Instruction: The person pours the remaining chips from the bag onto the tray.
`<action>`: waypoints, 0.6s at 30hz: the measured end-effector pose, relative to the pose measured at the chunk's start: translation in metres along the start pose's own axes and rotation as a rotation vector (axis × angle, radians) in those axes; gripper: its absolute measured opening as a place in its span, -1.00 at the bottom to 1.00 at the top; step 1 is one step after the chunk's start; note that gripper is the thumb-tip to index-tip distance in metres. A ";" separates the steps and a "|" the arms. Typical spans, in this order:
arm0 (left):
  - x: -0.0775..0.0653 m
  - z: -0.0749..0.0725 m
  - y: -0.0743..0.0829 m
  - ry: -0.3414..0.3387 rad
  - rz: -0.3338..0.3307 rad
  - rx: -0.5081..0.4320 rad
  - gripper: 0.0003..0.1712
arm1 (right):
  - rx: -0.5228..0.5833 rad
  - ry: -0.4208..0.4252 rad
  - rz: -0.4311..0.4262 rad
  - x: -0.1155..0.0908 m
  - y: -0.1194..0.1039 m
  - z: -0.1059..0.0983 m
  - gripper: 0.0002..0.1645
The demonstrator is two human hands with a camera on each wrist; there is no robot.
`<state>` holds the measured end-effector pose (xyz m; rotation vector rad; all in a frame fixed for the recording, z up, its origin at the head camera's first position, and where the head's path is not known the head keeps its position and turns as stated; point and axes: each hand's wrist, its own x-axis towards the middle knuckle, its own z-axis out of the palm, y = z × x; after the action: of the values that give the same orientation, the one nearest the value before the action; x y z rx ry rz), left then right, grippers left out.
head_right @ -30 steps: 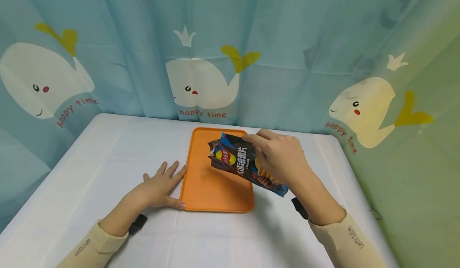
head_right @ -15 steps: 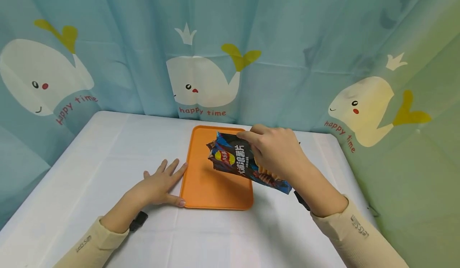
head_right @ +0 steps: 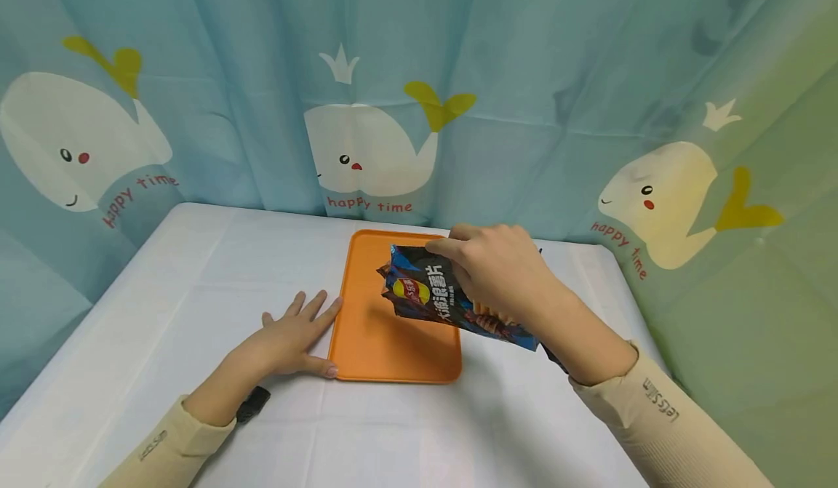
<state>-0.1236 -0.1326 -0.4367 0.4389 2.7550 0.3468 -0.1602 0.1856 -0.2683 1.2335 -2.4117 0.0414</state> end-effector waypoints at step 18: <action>-0.003 -0.002 -0.002 -0.001 0.012 -0.004 0.39 | -0.003 -0.006 -0.012 0.004 -0.002 -0.005 -0.59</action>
<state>-0.1219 -0.1359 -0.4341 0.4539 2.7515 0.3553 -0.1591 0.1819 -0.2628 1.2490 -2.4082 0.0305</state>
